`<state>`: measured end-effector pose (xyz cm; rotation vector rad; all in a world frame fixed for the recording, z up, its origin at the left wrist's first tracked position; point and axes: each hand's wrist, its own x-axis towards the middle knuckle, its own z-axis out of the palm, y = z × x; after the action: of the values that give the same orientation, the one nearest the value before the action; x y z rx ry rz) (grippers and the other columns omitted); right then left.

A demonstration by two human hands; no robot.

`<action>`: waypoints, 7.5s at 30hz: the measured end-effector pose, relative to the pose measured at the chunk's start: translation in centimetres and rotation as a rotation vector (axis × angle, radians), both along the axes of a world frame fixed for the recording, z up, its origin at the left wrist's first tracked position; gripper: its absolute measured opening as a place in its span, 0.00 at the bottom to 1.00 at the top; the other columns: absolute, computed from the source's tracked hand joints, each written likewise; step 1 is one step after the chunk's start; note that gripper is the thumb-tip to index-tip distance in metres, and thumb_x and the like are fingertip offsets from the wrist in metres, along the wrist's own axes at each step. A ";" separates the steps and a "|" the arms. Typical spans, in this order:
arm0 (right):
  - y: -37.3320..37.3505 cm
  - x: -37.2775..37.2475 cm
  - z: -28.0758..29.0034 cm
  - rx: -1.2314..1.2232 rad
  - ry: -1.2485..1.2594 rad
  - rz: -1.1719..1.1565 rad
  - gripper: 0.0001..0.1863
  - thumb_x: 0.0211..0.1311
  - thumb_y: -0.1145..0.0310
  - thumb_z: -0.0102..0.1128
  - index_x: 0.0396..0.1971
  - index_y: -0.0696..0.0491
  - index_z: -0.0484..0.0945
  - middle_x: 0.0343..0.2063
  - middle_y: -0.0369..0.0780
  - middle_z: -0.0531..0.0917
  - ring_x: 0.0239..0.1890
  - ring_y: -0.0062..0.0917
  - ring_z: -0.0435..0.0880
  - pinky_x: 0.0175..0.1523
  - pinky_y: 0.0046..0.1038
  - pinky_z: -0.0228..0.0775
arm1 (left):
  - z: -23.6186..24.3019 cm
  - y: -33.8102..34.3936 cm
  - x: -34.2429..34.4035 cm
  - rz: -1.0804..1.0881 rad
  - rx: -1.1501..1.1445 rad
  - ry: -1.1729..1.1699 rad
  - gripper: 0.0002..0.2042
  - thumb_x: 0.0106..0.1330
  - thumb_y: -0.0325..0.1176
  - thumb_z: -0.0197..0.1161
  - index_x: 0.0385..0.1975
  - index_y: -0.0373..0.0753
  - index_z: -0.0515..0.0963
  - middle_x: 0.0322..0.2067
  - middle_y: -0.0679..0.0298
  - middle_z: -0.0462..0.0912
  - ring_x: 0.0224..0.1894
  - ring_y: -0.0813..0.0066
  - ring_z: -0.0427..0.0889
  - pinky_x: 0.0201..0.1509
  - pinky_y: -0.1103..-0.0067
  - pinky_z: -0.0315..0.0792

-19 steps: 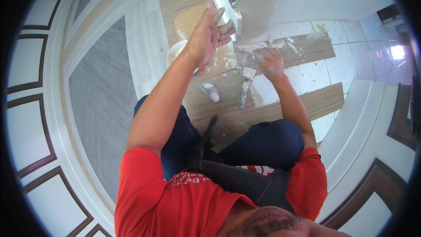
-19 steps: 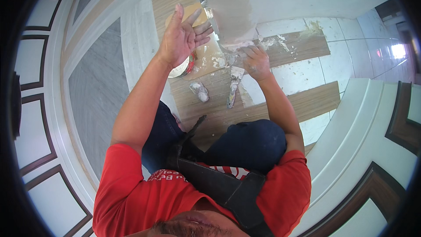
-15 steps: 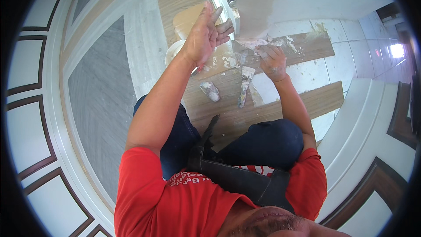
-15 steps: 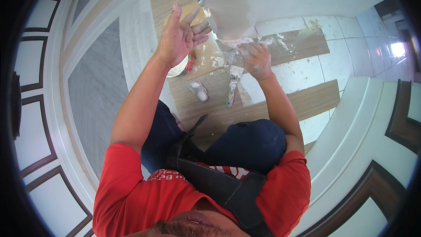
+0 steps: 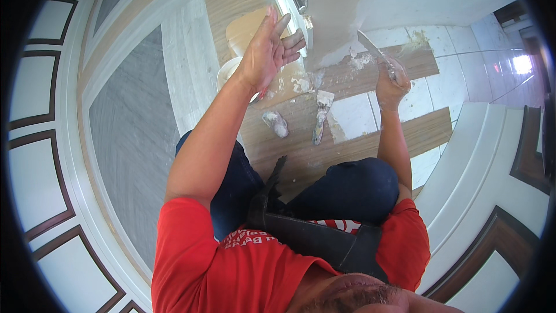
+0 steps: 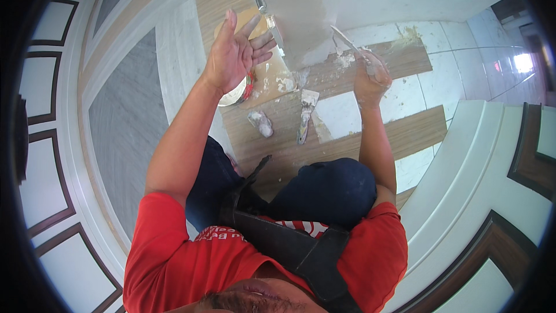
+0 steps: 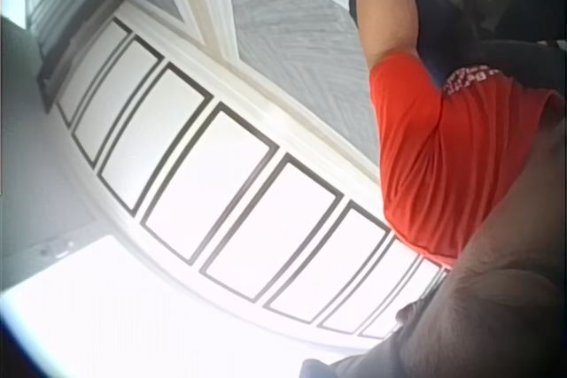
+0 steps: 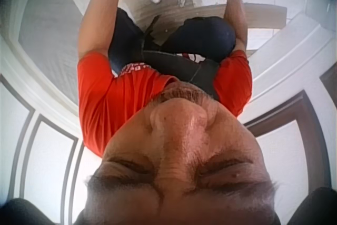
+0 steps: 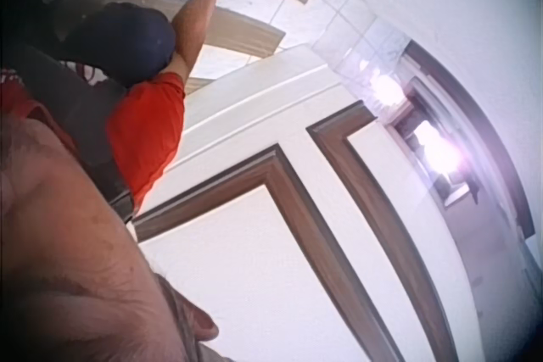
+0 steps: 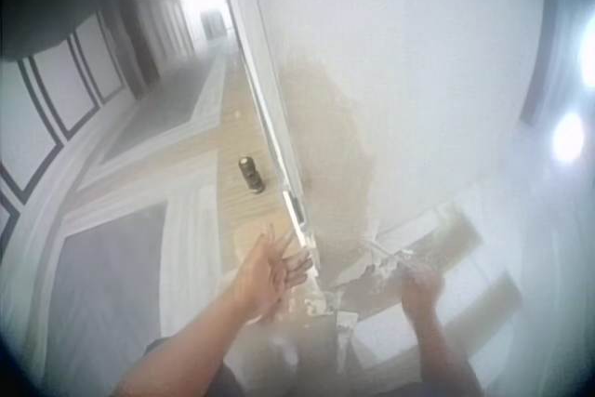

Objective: The person applies plaster to a wall using a trowel and a smaller tool. They repeatedly scoop plaster from a container and spread it along the wall surface, smoothing the material with the tools.

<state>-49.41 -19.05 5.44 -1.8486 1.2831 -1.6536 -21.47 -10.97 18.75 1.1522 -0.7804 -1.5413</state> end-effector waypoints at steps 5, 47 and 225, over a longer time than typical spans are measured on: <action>-0.4 0.3 -2.1 0.394 0.056 0.284 0.10 0.59 0.74 0.72 0.41 0.56 0.89 0.39 0.40 0.90 0.41 0.24 0.86 0.49 0.27 0.77 | 0.1 0.2 0.1 -0.006 -0.006 0.015 0.57 0.67 0.79 0.35 0.78 0.30 0.32 0.76 0.40 0.48 0.78 0.40 0.50 0.81 0.57 0.44; -1.5 0.4 2.4 -0.445 0.354 0.220 0.22 0.43 0.85 0.65 0.41 0.50 0.85 0.40 0.38 0.88 0.42 0.32 0.87 0.46 0.34 0.73 | -0.2 0.1 0.1 -0.017 0.004 0.018 0.58 0.66 0.80 0.35 0.78 0.31 0.34 0.76 0.34 0.44 0.79 0.39 0.47 0.81 0.58 0.43; -7.7 -3.0 -3.3 0.540 0.046 0.269 0.14 0.59 0.64 0.76 0.43 0.53 0.89 0.33 0.38 0.89 0.36 0.20 0.83 0.45 0.26 0.76 | 0.5 0.2 0.2 -0.034 0.012 0.025 0.59 0.65 0.81 0.34 0.78 0.31 0.34 0.75 0.38 0.53 0.77 0.44 0.55 0.80 0.59 0.48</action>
<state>-52.44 -26.71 2.18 -1.6377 1.2734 -1.0051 -21.23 -10.81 19.24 1.1320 -0.7786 -1.5877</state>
